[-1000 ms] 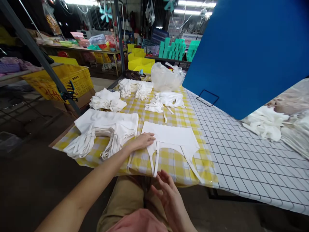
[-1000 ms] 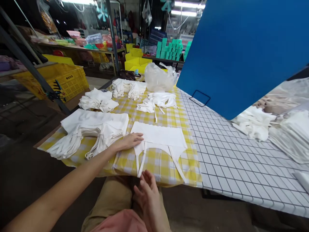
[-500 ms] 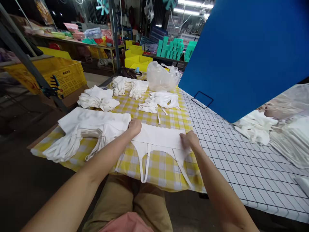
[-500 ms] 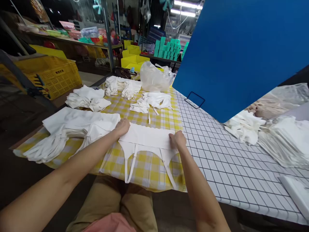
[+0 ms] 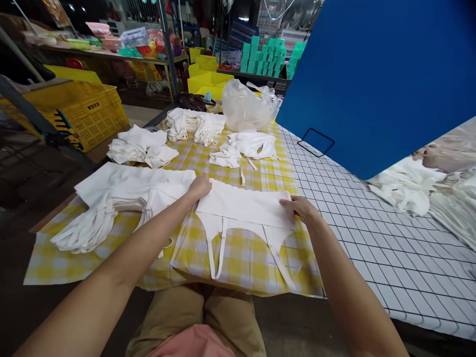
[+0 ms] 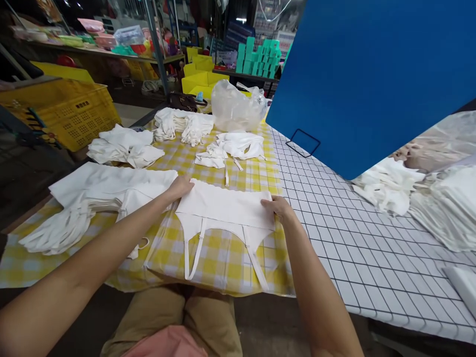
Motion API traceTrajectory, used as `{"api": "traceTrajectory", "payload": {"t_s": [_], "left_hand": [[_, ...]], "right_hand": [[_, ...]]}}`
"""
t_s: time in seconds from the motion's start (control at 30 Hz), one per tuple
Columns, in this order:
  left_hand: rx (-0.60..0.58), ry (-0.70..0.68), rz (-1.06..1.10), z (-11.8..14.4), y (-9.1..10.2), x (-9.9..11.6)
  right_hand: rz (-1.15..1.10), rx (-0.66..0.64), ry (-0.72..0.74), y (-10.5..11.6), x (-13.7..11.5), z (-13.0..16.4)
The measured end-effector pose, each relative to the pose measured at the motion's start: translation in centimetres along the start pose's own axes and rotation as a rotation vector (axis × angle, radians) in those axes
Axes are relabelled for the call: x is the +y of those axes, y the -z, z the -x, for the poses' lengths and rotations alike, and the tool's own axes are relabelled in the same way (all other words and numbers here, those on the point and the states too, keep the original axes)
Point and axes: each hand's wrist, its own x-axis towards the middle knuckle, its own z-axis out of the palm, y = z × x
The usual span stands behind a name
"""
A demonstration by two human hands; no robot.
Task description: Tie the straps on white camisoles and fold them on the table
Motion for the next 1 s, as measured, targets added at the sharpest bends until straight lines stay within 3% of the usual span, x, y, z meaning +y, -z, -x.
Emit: {"api": "traceTrajectory", "payload": {"t_s": [0.23,0.43,0.77,1.0], "left_hand": [[0.136,0.007,0.188,0.8,0.7,0.3],[0.149,-0.010,0.245,1.0,1.4,0.6],[0.159,0.022,0.321,-0.2,0.7,0.4],[0.168,-0.001,0.384,-0.5,1.2,0.2]], "right_hand": [[-0.231,0.044,0.061,0.4,0.6,-0.8],[-0.278,0.095,0.073,1.1,1.0,-0.8],[-0.287,0.114,0.062,1.3,1.6,-1.7],[-0.287,0.112,0.097,1.5,0.7,-1.1]]}}
